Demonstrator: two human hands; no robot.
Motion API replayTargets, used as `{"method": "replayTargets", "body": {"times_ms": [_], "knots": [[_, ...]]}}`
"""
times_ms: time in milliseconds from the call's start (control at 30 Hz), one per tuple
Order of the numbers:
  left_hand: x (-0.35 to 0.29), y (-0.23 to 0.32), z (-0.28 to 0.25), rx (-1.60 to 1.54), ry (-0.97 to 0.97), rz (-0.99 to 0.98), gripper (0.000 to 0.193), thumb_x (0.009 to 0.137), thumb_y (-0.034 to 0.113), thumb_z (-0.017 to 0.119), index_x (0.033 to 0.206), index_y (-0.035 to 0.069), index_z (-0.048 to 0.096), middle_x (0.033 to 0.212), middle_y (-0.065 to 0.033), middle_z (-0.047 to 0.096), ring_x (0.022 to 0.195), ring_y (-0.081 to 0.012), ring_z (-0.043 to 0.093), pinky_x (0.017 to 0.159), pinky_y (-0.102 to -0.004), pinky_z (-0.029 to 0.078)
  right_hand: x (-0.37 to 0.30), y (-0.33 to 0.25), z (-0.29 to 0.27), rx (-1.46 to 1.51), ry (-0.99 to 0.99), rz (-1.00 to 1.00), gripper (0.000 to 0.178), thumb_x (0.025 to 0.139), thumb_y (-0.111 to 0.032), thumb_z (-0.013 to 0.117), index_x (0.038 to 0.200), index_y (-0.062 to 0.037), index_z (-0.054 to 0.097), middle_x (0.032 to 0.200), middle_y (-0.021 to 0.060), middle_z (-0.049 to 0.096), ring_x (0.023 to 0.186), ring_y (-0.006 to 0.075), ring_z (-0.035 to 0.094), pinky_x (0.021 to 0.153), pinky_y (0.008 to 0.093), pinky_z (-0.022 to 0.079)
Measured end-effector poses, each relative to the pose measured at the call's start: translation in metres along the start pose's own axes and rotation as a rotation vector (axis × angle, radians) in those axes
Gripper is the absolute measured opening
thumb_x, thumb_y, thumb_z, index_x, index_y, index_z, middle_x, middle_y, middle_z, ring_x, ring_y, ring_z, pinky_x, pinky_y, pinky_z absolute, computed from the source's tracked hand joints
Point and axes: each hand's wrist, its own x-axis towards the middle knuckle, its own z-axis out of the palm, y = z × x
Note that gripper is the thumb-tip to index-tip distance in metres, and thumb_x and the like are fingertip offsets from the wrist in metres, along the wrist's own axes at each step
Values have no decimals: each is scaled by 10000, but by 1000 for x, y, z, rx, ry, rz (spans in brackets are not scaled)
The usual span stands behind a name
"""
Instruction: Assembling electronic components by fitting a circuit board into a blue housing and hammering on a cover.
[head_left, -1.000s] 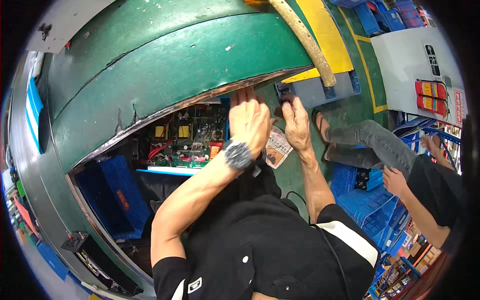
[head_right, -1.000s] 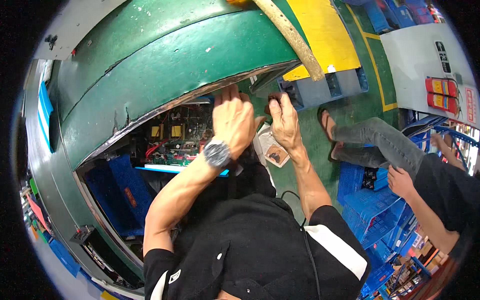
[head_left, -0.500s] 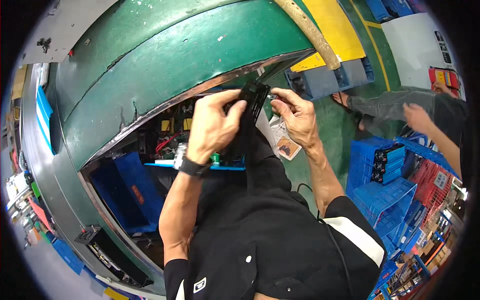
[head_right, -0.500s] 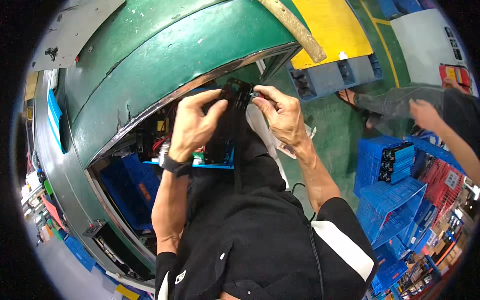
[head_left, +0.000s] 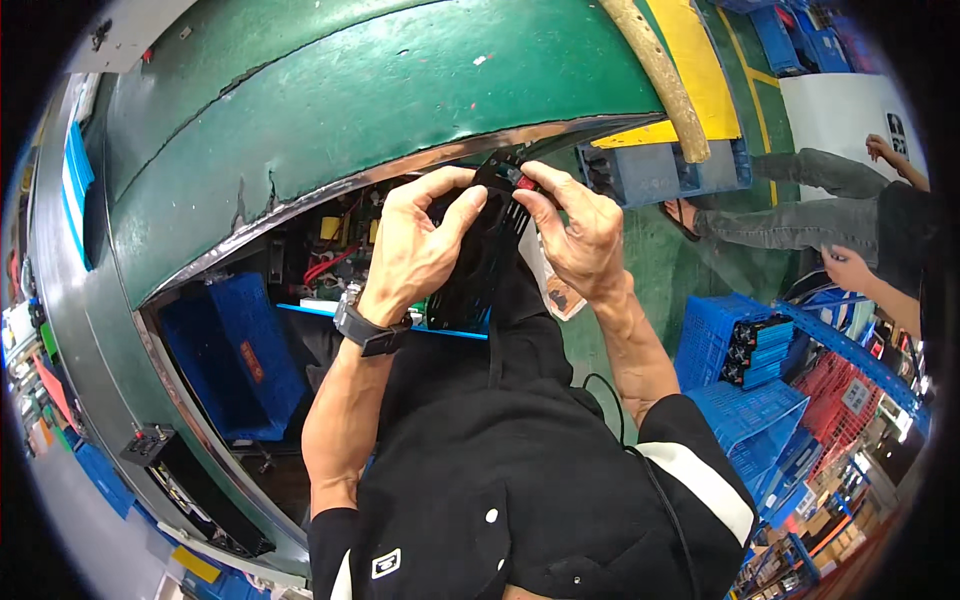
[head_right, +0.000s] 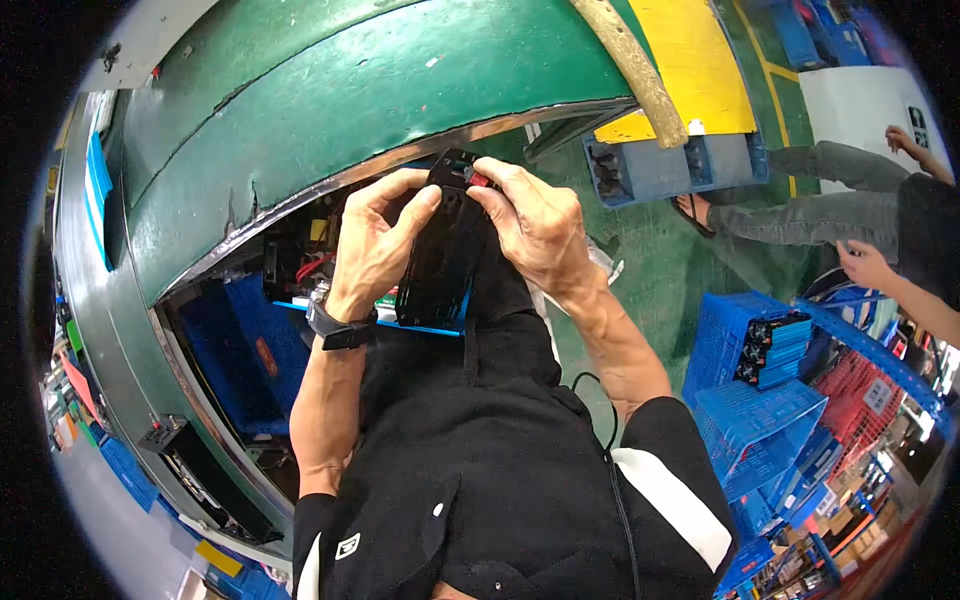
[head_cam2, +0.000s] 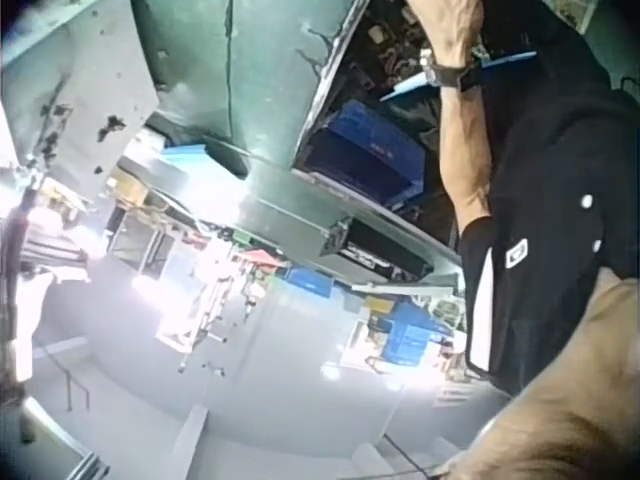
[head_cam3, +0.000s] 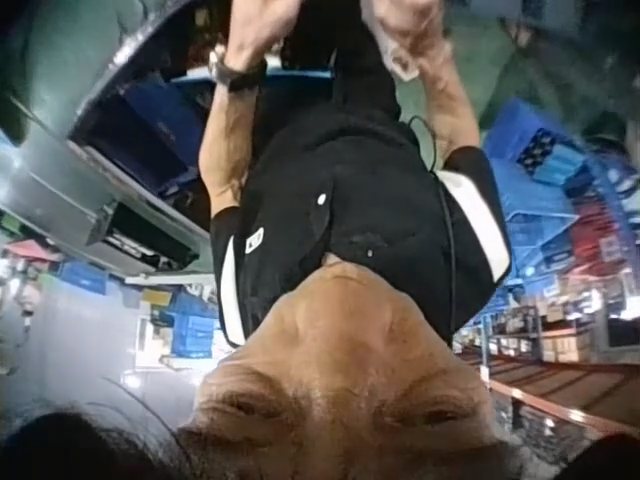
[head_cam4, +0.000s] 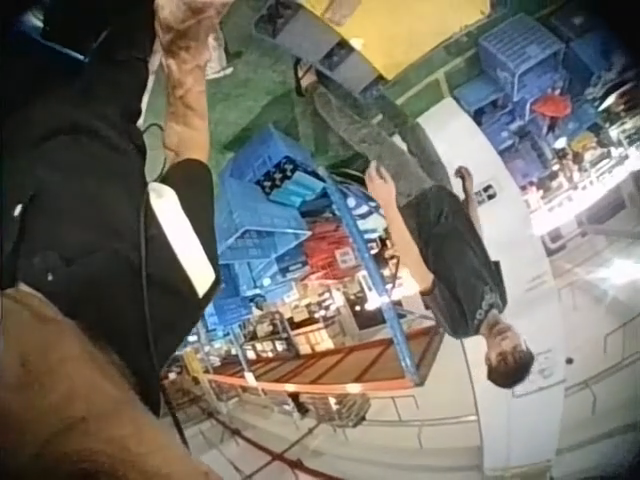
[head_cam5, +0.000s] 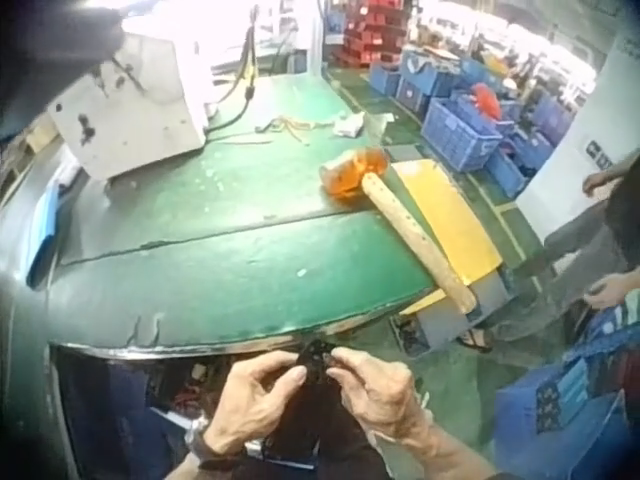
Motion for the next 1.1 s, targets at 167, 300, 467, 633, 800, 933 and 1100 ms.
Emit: {"method": "replayTargets", "body": {"times_ms": [167, 300, 467, 633, 800, 933, 1100], "knots": [[2, -3, 3, 81, 56, 28, 184, 974, 125, 681, 1053, -40, 699, 859, -32, 688, 797, -81, 587, 729, -263, 487, 9, 0, 7, -22, -26, -33, 246, 880, -24, 762, 1113, 22, 698, 970, 180, 753, 812, 294, 760, 674, 331, 582], [4, -6, 9, 140, 92, 85, 184, 989, 152, 671, 1010, -31, 667, 799, 6, 615, 755, -60, 531, 677, -242, 441, 14, 4, 5, -40, -59, -68, 249, 872, -16, 765, 1106, 31, 697, 963, 188, 753, 813, 296, 761, 669, 336, 583], [1, -5, 13, 119, 106, 0, 193, 994, 159, 657, 973, -33, 645, 778, -6, 606, 740, -71, 524, 666, -259, 438, 13, 11, 9, -97, -73, -163, 239, 861, -10, 770, 1083, 41, 697, 968, 196, 749, 813, 302, 759, 671, 342, 586], [3, -2, 19, 184, 176, 55, 249, 966, 169, 713, 839, -28, 627, 706, 2, 576, 682, -54, 482, 613, -261, 407, 12, 10, 9, -115, -76, -205, 286, 842, 34, 762, 1123, 33, 706, 1011, 203, 739, 841, 328, 748, 720, 357, 590], [4, -5, 22, 22, 206, 74, 301, 940, 176, 758, 750, -10, 615, 653, 26, 532, 647, -45, 447, 572, -257, 373, -9, 14, 1, -24, -2, 47, 410, 848, -39, 800, 1241, 21, 698, 1196, 192, 710, 1103, 276, 688, 983, 370, 515], [5, 2, 17, 92, 194, 85, 296, 935, 171, 760, 750, -7, 612, 656, 34, 517, 642, -41, 431, 565, -255, 358, -11, 15, 18, 692, -13, 474, 500, 911, -235, 799, 1312, 7, 625, 1173, 112, 709, 1021, 168, 667, 923, 309, 521], [6, -4, 16, 120, 220, 178, 284, 930, 158, 759, 756, -4, 603, 643, 37, 485, 628, -45, 398, 550, -256, 334, -10, 19, 26, 820, -100, 602, 309, 960, -169, 742, 1206, -13, 639, 1100, 57, 729, 953, 109, 667, 864, 261, 530]]}}
